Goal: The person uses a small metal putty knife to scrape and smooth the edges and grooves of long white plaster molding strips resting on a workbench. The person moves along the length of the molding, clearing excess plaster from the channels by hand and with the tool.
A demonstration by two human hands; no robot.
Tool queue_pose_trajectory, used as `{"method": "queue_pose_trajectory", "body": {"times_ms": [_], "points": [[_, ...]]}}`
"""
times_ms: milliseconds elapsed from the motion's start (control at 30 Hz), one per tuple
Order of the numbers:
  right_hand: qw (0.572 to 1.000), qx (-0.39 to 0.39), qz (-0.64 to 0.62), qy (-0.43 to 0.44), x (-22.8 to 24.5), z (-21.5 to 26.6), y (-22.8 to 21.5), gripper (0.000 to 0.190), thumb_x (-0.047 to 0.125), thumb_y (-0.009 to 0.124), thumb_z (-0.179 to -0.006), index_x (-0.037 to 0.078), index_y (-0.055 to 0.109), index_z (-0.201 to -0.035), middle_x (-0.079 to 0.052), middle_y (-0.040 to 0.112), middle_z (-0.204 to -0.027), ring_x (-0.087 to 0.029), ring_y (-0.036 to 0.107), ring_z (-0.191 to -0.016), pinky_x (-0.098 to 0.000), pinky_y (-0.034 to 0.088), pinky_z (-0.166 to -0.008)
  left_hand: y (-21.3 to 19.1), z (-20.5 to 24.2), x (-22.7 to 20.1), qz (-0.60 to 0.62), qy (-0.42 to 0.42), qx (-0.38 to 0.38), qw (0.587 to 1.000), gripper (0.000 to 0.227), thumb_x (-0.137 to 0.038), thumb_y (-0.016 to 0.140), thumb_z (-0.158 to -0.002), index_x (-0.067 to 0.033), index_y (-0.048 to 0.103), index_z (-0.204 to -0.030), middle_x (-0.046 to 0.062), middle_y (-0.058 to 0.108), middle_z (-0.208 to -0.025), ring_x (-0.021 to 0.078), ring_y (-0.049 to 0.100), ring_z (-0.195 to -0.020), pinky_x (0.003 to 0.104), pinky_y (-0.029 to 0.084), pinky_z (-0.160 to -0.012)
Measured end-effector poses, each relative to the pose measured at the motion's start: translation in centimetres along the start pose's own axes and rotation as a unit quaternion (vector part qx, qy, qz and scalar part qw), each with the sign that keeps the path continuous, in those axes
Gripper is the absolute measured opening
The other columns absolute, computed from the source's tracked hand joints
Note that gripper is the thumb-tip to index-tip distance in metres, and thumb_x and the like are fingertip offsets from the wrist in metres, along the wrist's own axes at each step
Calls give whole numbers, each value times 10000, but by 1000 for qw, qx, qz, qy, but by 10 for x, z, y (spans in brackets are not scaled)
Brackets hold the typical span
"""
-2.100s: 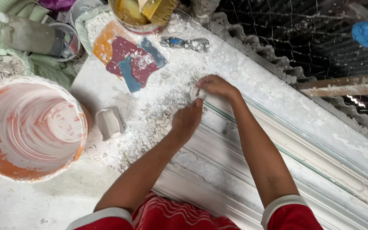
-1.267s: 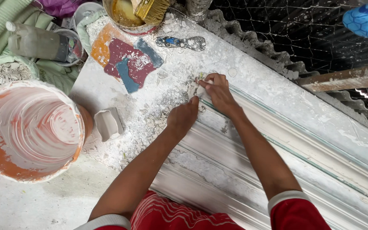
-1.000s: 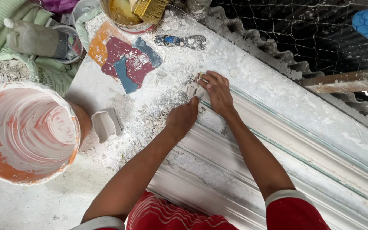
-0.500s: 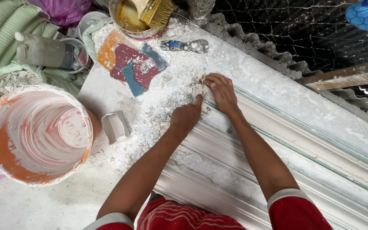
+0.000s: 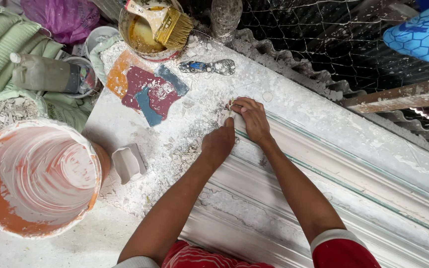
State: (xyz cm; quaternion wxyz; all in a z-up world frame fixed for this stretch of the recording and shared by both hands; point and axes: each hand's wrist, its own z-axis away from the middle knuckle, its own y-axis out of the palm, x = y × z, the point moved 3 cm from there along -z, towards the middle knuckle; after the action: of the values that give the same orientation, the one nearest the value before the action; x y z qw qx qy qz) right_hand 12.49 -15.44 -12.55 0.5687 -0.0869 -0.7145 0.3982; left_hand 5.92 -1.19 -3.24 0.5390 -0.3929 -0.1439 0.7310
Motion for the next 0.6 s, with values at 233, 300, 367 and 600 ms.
{"method": "queue_pose_trajectory", "body": {"times_ms": [233,300,367,600], "points": [[1000,7,26,-5,3,0,-2,585,292,180,-1099,182,717,-1301,-20,652,-1369,-225,454,-1437,-411,254,-1149,1,-8,30,-37,44,-8,998,386,-98,333,-1021,-56,344,-1404,271,702,-1106,457,713,-1063,612,571,-867],[1000,7,23,-1,11,-2,-6,610,313,161,-1096,183,723,-1294,-17,661,-1343,-232,468,-1420,-412,256,-1152,4,-8,37,-31,43,-14,998,461,-101,306,-1006,-58,295,-1465,268,706,-1086,459,720,-1033,600,574,-856],[1000,10,28,-8,2,-3,-7,609,322,160,-1099,185,721,-1295,-13,656,-1348,-230,465,-1424,-407,259,-1148,2,2,33,-64,48,-22,997,449,-87,307,-1009,-60,299,-1457,253,706,-1059,442,729,-1001,578,585,-828],[999,-7,29,-12,2,0,-3,625,337,141,-1121,168,719,-1291,-4,655,-1347,-228,472,-1415,-402,262,-1131,19,3,20,-157,65,-70,983,384,-4,287,-1011,-16,327,-1393,210,699,-979,378,754,-886,491,607,-754]]}}
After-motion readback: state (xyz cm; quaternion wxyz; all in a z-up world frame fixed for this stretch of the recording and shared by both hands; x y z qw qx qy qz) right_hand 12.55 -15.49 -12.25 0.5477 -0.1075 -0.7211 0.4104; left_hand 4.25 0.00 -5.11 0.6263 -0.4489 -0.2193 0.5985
